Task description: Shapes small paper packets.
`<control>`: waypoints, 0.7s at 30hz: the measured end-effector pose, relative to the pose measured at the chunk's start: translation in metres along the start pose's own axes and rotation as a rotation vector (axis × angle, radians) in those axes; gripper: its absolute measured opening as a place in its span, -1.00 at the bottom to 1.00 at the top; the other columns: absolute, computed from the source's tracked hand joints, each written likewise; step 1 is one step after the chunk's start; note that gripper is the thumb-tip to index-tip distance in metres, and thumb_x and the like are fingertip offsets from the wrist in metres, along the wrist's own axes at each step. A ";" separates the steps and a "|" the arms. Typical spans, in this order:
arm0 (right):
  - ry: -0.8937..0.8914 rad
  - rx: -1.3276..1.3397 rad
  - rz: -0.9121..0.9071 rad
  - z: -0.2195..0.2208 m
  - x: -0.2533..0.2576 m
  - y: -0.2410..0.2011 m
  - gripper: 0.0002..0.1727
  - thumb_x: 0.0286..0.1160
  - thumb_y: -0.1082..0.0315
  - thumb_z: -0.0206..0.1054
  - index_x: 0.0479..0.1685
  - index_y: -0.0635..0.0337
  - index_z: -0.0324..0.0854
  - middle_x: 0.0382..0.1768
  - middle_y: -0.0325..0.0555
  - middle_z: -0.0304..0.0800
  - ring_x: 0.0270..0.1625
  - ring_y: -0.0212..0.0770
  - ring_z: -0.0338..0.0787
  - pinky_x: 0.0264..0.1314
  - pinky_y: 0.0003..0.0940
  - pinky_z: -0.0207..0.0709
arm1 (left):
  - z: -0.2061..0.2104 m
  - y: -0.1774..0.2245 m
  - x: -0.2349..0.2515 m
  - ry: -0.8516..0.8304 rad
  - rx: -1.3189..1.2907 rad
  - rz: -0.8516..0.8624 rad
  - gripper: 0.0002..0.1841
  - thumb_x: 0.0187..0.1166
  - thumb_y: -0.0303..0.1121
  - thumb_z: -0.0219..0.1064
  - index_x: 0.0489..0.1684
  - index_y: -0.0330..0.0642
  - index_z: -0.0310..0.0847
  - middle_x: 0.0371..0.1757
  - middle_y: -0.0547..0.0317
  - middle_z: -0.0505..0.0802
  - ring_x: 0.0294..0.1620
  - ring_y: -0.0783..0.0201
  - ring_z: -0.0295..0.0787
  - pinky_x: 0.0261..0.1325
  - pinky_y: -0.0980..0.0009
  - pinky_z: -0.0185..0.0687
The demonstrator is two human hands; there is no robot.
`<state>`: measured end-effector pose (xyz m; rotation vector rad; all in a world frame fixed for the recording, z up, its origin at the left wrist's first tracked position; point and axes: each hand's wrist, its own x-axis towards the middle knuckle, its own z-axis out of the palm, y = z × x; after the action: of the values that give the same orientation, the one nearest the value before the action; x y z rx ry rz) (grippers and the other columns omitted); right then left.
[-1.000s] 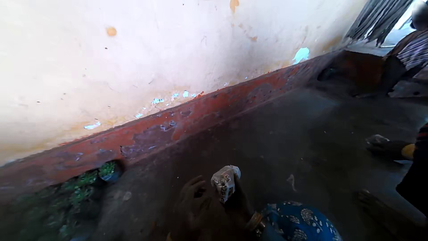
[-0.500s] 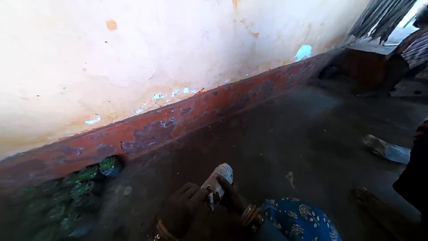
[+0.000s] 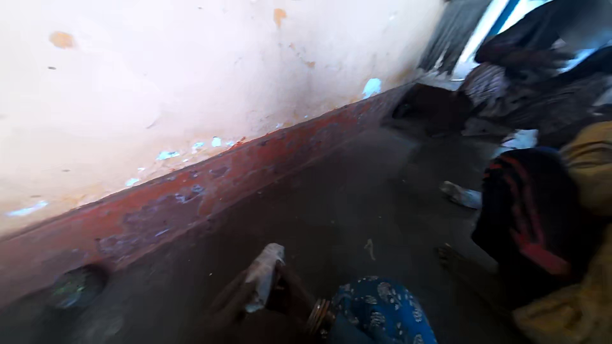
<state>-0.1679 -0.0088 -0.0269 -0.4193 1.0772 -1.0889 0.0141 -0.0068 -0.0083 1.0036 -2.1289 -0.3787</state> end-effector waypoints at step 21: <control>0.108 0.060 -0.178 0.017 -0.024 0.005 -0.34 0.50 0.41 0.36 0.55 0.44 0.16 0.16 0.18 0.65 0.05 -0.15 0.79 0.07 -0.30 0.74 | 0.009 0.008 0.001 -0.014 0.418 -0.053 -0.82 0.43 -0.45 0.40 -0.13 -0.25 0.87 -0.01 -0.05 0.90 0.03 -0.01 0.91 0.04 0.14 0.85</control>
<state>-0.1514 0.0103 -0.0112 -0.4183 1.1154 -1.3106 0.0026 -0.0025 -0.0095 1.2937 -2.2474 0.0413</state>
